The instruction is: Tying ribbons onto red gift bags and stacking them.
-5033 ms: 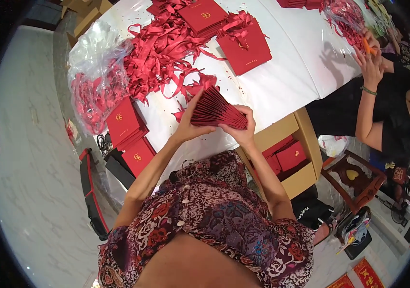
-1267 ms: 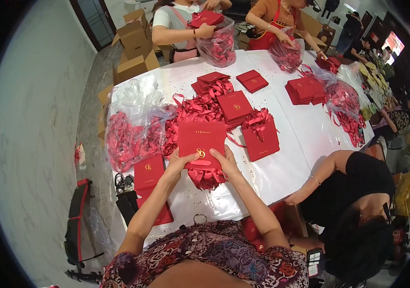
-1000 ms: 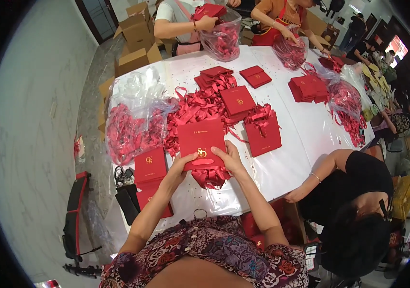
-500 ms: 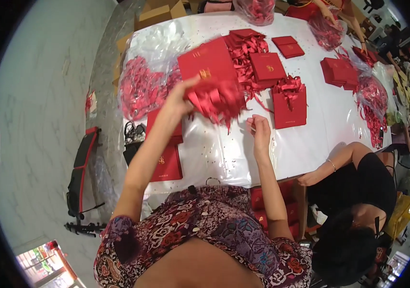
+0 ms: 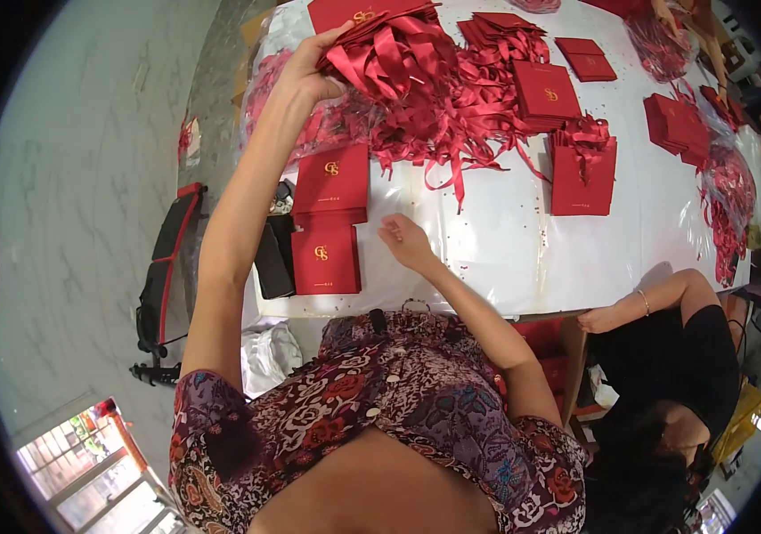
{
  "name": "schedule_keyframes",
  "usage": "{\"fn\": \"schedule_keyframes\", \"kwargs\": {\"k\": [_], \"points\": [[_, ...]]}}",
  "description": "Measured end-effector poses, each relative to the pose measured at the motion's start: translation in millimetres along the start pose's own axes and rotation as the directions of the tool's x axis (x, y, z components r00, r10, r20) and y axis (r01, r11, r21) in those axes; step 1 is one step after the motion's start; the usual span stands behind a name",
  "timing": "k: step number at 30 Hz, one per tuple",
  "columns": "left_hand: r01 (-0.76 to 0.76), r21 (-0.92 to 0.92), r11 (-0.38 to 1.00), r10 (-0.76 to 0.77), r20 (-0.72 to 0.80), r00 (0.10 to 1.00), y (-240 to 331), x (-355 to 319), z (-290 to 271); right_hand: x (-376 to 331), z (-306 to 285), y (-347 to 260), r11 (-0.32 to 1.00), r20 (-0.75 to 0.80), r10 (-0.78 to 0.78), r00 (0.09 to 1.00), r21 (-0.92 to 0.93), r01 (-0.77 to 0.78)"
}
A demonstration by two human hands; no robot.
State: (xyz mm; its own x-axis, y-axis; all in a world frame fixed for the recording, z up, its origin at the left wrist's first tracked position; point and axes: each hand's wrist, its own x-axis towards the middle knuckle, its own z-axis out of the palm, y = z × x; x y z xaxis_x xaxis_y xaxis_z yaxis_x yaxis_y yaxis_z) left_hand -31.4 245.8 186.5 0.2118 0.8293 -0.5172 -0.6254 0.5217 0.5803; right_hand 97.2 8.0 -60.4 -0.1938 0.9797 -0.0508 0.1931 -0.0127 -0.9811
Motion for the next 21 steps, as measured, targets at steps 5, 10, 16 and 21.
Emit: {"fn": "schedule_keyframes", "kwargs": {"k": [5, 10, 16, 21], "points": [[-0.034, -0.012, 0.999, 0.034, -0.024, 0.999, 17, -1, -13, 26, 45, -15, 0.989, -0.144, 0.138, 0.980, 0.079, -0.128], [0.036, -0.049, 0.998, -0.033, 0.080, 0.996, 35, 22, -35, 49, 50, -19, 0.975, -0.273, 0.223, 0.936, 0.070, -0.211], [0.067, -0.035, 0.997, -0.063, 0.112, 0.992, 37, 30, -32, 61, 44, 12, 0.963, -0.182, 0.238, 0.954, 0.175, -0.207], [0.032, -0.018, 0.999, -0.031, 0.036, 0.999, 21, 16, -17, 39, 1, -28, 0.667, 0.014, 0.520, 0.854, 0.618, -0.417]]}}
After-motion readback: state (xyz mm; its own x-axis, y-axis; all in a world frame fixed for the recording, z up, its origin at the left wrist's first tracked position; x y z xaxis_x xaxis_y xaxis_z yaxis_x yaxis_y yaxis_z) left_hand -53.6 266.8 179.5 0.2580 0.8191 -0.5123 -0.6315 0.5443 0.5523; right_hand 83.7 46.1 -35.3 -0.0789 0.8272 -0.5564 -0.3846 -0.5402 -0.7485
